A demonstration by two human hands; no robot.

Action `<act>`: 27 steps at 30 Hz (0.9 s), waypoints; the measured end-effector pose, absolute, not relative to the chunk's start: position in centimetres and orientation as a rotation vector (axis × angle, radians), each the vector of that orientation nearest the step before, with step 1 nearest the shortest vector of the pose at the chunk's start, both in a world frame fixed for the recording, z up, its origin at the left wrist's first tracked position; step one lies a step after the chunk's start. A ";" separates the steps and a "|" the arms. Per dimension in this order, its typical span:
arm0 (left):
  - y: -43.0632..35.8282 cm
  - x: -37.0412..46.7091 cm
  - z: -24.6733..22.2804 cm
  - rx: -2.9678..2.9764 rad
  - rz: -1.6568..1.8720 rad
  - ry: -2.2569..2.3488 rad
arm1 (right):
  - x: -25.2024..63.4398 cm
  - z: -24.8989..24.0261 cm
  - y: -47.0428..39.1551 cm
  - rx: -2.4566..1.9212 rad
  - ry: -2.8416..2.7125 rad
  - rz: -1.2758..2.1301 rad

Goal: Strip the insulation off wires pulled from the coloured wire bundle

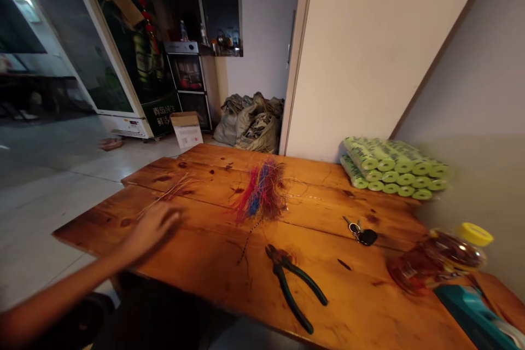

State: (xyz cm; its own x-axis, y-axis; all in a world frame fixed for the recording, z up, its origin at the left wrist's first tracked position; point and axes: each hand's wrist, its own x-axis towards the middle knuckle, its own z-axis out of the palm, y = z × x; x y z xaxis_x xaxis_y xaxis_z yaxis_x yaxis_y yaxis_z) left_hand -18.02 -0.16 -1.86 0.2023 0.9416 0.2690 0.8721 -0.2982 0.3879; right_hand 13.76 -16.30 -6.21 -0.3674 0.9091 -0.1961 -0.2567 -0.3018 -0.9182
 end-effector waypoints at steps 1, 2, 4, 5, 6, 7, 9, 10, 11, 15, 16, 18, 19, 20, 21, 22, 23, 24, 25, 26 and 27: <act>-2.4 -16.3 -2.2 2.405 0.731 1.567 | 13.9 -5.7 -16.5 -0.968 -1.063 1.780; -4.4 -14.4 -2.6 2.435 0.758 1.432 | 14.2 -5.0 -16.6 -0.965 -1.053 1.764; -7.2 -10.4 -3.4 2.407 0.790 1.256 | 15.0 -3.1 -16.2 -0.952 -1.011 1.681; -7.7 -8.5 -3.8 2.334 0.862 1.258 | 15.5 -2.1 -15.7 -0.940 -0.946 1.563; -7.7 -6.9 -4.3 2.229 0.956 1.277 | 16.1 -1.2 -15.0 -0.926 -0.870 1.434; -7.1 -5.5 -4.7 2.099 1.047 1.283 | 16.8 -0.5 -14.2 -0.901 -0.800 1.334; -5.0 -3.6 -5.7 1.780 1.250 1.311 | 18.1 -0.1 -12.6 -0.887 -0.684 1.138; -3.8 -3.1 -6.2 1.598 1.357 1.355 | 18.7 -0.4 -11.9 -0.913 -0.637 1.050; -2.7 -2.8 -6.7 1.523 1.417 1.396 | 19.2 -0.9 -11.5 -0.954 -0.587 0.982; -0.7 -3.2 -7.8 1.488 1.471 1.428 | 20.5 -3.4 -11.2 -1.085 -0.483 0.912; -0.6 -3.5 -7.9 1.559 1.444 1.406 | 20.6 -3.7 -11.3 -1.094 -0.505 0.899; -0.5 -3.9 -7.8 1.768 1.373 1.387 | 20.7 -3.8 -11.4 -1.105 -0.565 0.865; -0.4 -4.1 -7.7 1.868 1.347 1.400 | 20.6 -3.7 -11.4 -1.116 -0.588 0.854; -0.1 -4.2 -7.7 1.939 1.335 1.425 | 20.6 -3.7 -11.3 -1.131 -0.600 0.849; 0.2 -4.2 -7.7 1.955 1.340 1.455 | 20.5 -3.6 -11.1 -1.147 -0.606 0.849; 0.6 -4.2 -7.8 1.888 1.356 1.483 | 20.4 -3.7 -11.0 -1.163 -0.609 0.850; 1.0 -4.2 -8.0 1.780 1.363 1.499 | 20.3 -3.8 -10.8 -1.178 -0.610 0.852; 1.4 -4.2 -8.2 1.660 1.359 1.505 | 20.2 -3.9 -10.7 -1.193 -0.611 0.852; 1.7 -4.1 -8.4 1.552 1.345 1.502 | 20.1 -4.0 -10.6 -1.205 -0.611 0.852; 1.9 -4.1 -8.7 1.473 1.325 1.492 | 20.0 -4.2 -10.5 -1.213 -0.608 0.856; 2.0 -4.0 -8.9 1.432 1.302 1.477 | 19.9 -4.3 -10.5 -1.216 -0.603 0.861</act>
State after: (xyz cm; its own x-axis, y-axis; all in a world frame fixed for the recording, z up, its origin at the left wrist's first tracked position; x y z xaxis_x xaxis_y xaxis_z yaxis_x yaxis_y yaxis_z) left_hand -4.05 2.04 -8.90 -0.1512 0.9754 0.1601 0.2807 -0.1130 0.9531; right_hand 19.92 -10.47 -4.34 0.5562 0.8298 -0.0450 -0.2412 0.1093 -0.9643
